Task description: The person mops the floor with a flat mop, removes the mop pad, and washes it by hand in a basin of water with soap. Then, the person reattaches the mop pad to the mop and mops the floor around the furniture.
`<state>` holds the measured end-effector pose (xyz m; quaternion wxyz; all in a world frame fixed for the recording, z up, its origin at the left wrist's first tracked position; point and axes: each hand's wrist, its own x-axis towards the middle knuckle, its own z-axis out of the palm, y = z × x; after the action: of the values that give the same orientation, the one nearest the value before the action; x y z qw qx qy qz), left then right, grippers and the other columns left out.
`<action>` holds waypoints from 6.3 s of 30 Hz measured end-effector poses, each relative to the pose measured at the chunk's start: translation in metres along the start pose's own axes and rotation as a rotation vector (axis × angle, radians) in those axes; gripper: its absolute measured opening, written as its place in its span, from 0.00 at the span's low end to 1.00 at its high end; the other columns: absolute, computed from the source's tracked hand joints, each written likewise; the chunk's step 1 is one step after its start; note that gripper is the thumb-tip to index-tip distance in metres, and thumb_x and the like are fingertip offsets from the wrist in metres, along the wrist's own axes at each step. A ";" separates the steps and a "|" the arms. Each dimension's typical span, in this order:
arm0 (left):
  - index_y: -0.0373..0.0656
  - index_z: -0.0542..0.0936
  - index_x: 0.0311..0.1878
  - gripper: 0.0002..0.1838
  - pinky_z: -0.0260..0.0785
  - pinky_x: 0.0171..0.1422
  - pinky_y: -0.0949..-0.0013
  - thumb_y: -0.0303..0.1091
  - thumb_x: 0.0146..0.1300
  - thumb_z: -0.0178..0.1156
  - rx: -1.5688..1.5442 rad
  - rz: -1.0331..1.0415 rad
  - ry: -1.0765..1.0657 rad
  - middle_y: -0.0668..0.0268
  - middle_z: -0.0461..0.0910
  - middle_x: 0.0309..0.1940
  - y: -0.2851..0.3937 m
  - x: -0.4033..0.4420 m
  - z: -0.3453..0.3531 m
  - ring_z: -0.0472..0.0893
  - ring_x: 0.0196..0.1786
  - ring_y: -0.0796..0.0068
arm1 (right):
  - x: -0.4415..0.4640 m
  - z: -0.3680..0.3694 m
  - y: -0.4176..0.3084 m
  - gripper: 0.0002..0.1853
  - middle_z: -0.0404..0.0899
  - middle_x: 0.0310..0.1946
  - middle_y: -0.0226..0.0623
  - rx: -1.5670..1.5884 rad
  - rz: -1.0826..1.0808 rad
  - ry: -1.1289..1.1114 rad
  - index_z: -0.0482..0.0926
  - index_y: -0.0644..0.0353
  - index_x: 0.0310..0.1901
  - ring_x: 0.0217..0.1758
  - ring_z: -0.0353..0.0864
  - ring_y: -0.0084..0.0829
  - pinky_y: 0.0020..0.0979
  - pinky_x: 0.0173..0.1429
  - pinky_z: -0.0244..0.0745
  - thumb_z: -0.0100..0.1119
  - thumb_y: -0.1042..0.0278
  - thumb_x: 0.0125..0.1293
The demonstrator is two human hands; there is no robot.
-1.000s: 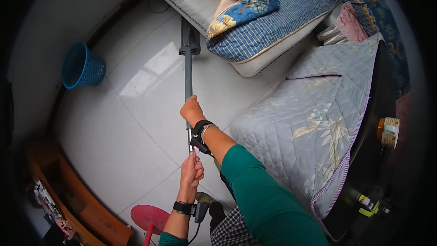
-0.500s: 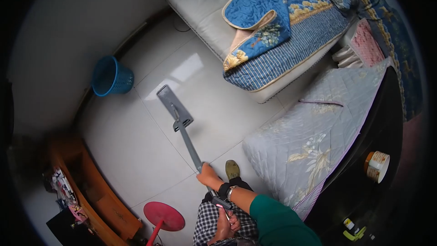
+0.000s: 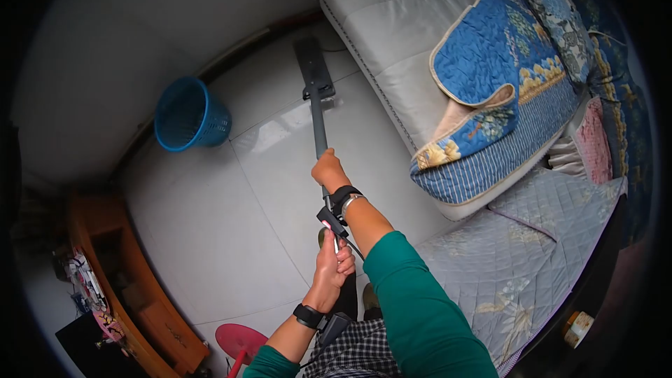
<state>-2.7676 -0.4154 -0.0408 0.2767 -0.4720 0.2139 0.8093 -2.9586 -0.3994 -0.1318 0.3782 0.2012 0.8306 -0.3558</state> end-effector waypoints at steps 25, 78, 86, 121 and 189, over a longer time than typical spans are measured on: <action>0.49 0.64 0.25 0.30 0.41 0.09 0.75 0.69 0.57 0.41 -0.062 -0.135 -0.062 0.73 0.55 0.09 0.066 0.018 0.099 0.54 0.07 0.79 | 0.055 -0.078 -0.050 0.21 0.74 0.29 0.56 0.018 -0.013 -0.100 0.58 0.73 0.43 0.21 0.79 0.42 0.36 0.24 0.76 0.53 0.73 0.50; 0.45 0.69 0.35 0.25 0.61 0.21 0.70 0.61 0.60 0.46 -0.666 -0.444 0.277 0.68 0.63 0.18 0.084 -0.305 -0.142 0.64 0.16 0.75 | 0.146 0.277 -0.322 0.18 0.72 0.42 0.51 0.348 -0.090 -0.226 0.62 0.75 0.48 0.30 0.80 0.41 0.35 0.32 0.84 0.46 0.67 0.64; 0.44 0.68 0.30 0.20 0.54 0.16 0.78 0.53 0.63 0.47 -0.447 -0.299 0.562 0.72 0.63 0.16 0.095 -0.311 -0.143 0.61 0.14 0.82 | 0.167 0.138 -0.258 0.16 0.70 0.45 0.54 0.648 -0.107 -0.184 0.61 0.77 0.47 0.45 0.78 0.47 0.42 0.44 0.81 0.42 0.73 0.62; 0.40 0.69 0.35 0.16 0.50 0.12 0.79 0.44 0.66 0.45 -0.482 -0.052 0.158 0.73 0.59 0.12 0.258 -0.142 -0.039 0.57 0.10 0.84 | 0.026 0.147 -0.233 0.17 0.69 0.18 0.41 0.052 0.056 -0.423 0.57 0.68 0.41 0.12 0.71 0.33 0.33 0.14 0.68 0.47 0.62 0.62; 0.48 0.67 0.30 0.20 0.44 0.12 0.81 0.54 0.66 0.40 -1.050 0.652 -0.074 0.78 0.59 0.14 0.411 -0.193 -0.465 0.52 0.08 0.88 | -0.080 0.752 -0.465 0.09 0.78 0.24 0.46 -1.493 -1.120 -0.828 0.73 0.64 0.33 0.29 0.81 0.44 0.36 0.27 0.76 0.49 0.66 0.59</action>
<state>-2.6570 -1.0555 -0.0510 -0.2468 -0.4271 -0.0897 0.8653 -2.8234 -1.2727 -0.2121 0.4439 -0.6421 0.6191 0.0855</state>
